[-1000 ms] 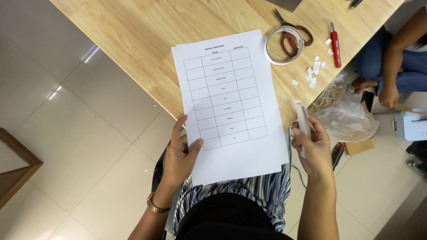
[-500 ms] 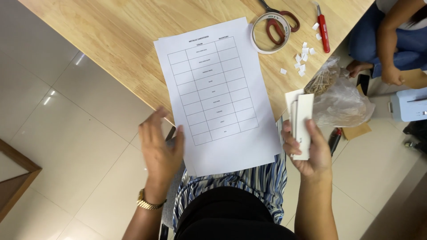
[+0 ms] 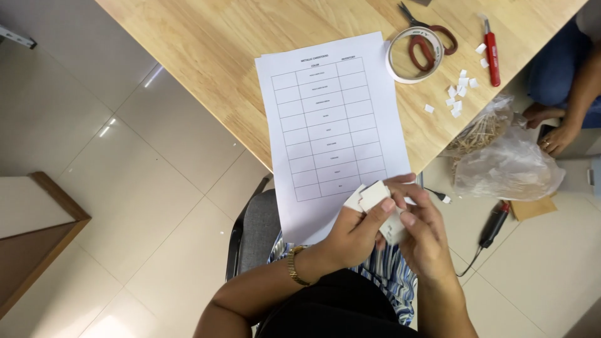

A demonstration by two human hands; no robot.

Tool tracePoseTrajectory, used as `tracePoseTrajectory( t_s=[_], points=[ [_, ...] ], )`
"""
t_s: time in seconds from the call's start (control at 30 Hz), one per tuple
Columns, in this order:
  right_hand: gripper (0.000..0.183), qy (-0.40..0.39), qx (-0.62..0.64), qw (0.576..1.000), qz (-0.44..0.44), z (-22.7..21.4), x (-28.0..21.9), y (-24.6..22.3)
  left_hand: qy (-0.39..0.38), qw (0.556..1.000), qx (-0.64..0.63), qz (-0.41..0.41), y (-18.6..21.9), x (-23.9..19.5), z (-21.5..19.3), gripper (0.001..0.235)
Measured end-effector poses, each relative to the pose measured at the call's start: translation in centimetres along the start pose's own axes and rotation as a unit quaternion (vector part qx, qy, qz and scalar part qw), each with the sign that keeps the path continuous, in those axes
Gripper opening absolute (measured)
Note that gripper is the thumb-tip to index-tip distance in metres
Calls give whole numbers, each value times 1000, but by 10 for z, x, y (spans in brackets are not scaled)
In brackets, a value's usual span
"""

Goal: The person organizes color swatches by peeling off their adhesive backing and sticking them onto a categorized inventory sheet, then sorts through a stack of additional swatches.

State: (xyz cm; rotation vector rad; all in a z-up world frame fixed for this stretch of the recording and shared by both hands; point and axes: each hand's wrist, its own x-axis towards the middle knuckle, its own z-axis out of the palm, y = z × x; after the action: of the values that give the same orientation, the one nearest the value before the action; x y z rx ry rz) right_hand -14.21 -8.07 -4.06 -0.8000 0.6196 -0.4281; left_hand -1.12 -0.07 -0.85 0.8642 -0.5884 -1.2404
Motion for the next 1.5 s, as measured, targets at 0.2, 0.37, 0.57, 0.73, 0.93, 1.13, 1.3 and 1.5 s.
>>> tracePoseTrajectory(
  t_s=[0.2, 0.37, 0.57, 0.73, 0.93, 1.13, 1.3, 1.5],
  points=[
    [31, 161, 177, 963, -123, 48, 8, -17, 142, 923, -48, 353, -40, 20, 25, 20],
    [32, 204, 202, 952, -109, 59, 8, -25, 50, 981, 53, 182, -27, 13, 15, 23],
    [53, 107, 19, 977, -181, 38, 16, -3, 17, 999, 23, 38, -23, 28, -15, 34],
    [44, 125, -118, 958, -230, 26, 23, -12, -21, 998, 21, -60, 4, 25, -24, 43],
    [30, 174, -167, 942, -234, 6, 33, -4, -58, 992, 39, -103, 25, 26, -18, 46],
    [45, 207, -213, 916, -269, -19, 41, -3, -70, 984, 30, -161, 26, 37, -33, 64],
    [49, 189, -245, 906, -287, -41, 49, 2, -83, 982, 54, -163, 28, 46, -50, 62],
    [29, 28, -698, 652, -296, -21, 48, -8, 26, 987, 54, -150, 44, 38, -80, 59]
  ],
)
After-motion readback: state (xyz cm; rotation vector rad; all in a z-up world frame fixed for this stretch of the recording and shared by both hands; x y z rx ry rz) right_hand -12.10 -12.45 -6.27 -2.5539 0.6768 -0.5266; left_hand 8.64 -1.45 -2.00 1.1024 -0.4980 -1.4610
